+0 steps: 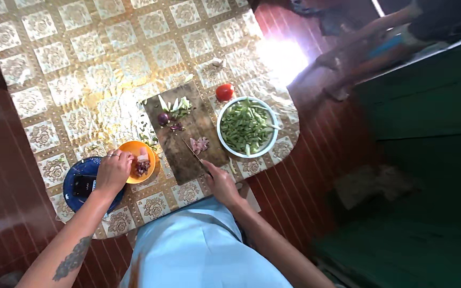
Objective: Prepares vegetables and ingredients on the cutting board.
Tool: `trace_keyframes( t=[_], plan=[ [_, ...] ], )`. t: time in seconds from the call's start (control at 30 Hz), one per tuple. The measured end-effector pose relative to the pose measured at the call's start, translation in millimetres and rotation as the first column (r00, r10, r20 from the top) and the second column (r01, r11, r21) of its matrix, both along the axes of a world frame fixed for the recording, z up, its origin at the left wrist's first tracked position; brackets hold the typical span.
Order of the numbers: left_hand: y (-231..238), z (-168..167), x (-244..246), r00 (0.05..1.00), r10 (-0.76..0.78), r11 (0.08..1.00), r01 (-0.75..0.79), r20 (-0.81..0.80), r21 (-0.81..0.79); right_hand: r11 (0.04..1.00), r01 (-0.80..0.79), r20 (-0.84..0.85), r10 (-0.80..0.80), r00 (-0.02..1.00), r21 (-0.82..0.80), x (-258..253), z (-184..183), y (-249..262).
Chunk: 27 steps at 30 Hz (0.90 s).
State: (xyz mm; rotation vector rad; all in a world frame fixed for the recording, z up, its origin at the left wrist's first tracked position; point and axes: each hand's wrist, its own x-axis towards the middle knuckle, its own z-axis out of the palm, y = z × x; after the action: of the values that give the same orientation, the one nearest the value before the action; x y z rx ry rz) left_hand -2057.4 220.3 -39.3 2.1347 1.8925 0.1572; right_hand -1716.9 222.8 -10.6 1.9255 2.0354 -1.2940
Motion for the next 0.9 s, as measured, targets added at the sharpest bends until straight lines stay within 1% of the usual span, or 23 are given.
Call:
trace_keyframes(
  t=[0.03, 0.1, 0.13, 0.17, 0.2, 0.27, 0.3, 0.33, 0.4, 0.47, 0.5, 0.53, 0.6, 0.63, 0.67, 0.7, 0.73, 0.77, 0.83, 0.9],
  plan=[
    [-0.1, 3.1, 1.5, 0.999, 0.045, 0.999, -0.045, 0.027, -0.010, 1.000, -0.004, -0.018, 0.004, 1.000, 0.024, -0.7, -0.4, -0.1],
    [0.9, 16.5, 7.5, 0.976, 0.188, 0.981, -0.181, 0.112, -0.068, 0.998, 0.000, -0.041, 0.002, 0.999, 0.059, -1.6, -1.8, -1.3],
    [0.9, 24.4, 10.1, 0.950, 0.269, 0.962, -0.255, 0.159, -0.103, 0.997, 0.007, -0.054, -0.003, 0.999, 0.072, -2.1, -3.5, -3.3],
    [0.2, 30.5, 12.2, 0.919, 0.326, 0.945, -0.310, 0.220, -0.103, 0.996, 0.019, -0.067, -0.013, 0.998, 0.082, -2.8, -5.4, -5.2],
    [0.7, 35.4, 15.8, 0.895, 0.341, 0.939, -0.336, 0.288, -0.070, 0.996, 0.029, -0.069, -0.023, 0.997, 0.080, -3.2, -7.2, -5.3],
    [5.0, 42.1, 31.7, 0.870, 0.294, 0.944, -0.329, 0.396, 0.022, 0.999, 0.033, -0.043, -0.032, 0.999, 0.017, -2.1, -7.0, -2.7],
    [7.6, 45.1, 42.5, 0.860, 0.293, 0.943, -0.333, 0.417, 0.023, 0.999, 0.027, -0.029, -0.028, 0.999, -0.021, -1.0, -7.1, -2.9],
    [12.0, 48.1, 52.4, 0.854, 0.322, 0.937, -0.349, 0.409, -0.010, 0.999, 0.017, -0.023, -0.018, 1.000, -0.040, -0.3, -7.4, -2.7],
    [21.4, 53.5, 61.7, 0.850, 0.405, 0.914, -0.380, 0.338, -0.141, 0.999, -0.008, -0.032, 0.007, 0.999, -0.046, 0.0, -6.6, -0.1],
    [24.9, 52.5, 56.8, 0.806, 0.500, 0.860, -0.419, 0.318, -0.291, 0.998, -0.020, -0.041, 0.018, 0.999, -0.051, 0.5, -3.3, 2.9],
    [24.2, 50.1, 51.2, 0.753, 0.563, 0.816, -0.443, 0.340, -0.371, 0.999, -0.011, -0.051, 0.009, 0.999, -0.050, 0.7, -2.2, 2.9],
    [22.3, 46.6, 45.4, 0.662, 0.640, 0.760, -0.466, 0.391, -0.453, 0.999, 0.000, -0.065, -0.003, 0.998, -0.042, 0.9, -2.0, 2.0],
    [19.3, 45.6, 35.2, 0.397, 0.763, 0.647, -0.476, 0.510, -0.596, 0.999, 0.032, -0.101, -0.034, 0.994, -0.020, -0.1, -2.6, -0.4],
    [19.6, 47.3, 32.3, 0.289, 0.781, 0.619, -0.468, 0.553, -0.631, 0.998, 0.053, -0.124, -0.055, 0.991, -0.020, -1.4, -2.1, -0.6],
    [21.1, 49.5, 32.2, 0.234, 0.776, 0.619, -0.462, 0.586, -0.636, 0.997, 0.075, -0.147, -0.077, 0.986, -0.018, -3.0, -0.6, -0.4],
    [21.8, 51.6, 35.4, 0.239, 0.757, 0.637, -0.474, 0.608, -0.608, 0.996, 0.087, -0.157, -0.090, 0.983, -0.026, -4.7, 1.5, 0.0],
    [21.8, 52.7, 41.2, 0.288, 0.727, 0.671, -0.493, 0.624, -0.554, 0.995, 0.089, -0.162, -0.093, 0.982, -0.036, -6.2, 3.3, 0.5],
    [22.8, 54.2, 49.3, 0.352, 0.689, 0.712, -0.491, 0.633, -0.502, 0.995, 0.092, -0.170, -0.097, 0.981, -0.039, -7.7, 4.9, 1.7],
    [28.5, 57.4, 73.7, 0.472, 0.612, 0.788, -0.434, 0.635, -0.436, 0.995, 0.087, -0.189, -0.093, 0.978, -0.039, -9.0, 5.1, 4.5],
    [34.4, 50.2, 101.6, 0.601, 0.515, 0.857, -0.364, 0.612, -0.363, 0.997, 0.049, -0.178, -0.059, 0.982, -0.057, -7.8, 0.6, 6.4]
  ],
)
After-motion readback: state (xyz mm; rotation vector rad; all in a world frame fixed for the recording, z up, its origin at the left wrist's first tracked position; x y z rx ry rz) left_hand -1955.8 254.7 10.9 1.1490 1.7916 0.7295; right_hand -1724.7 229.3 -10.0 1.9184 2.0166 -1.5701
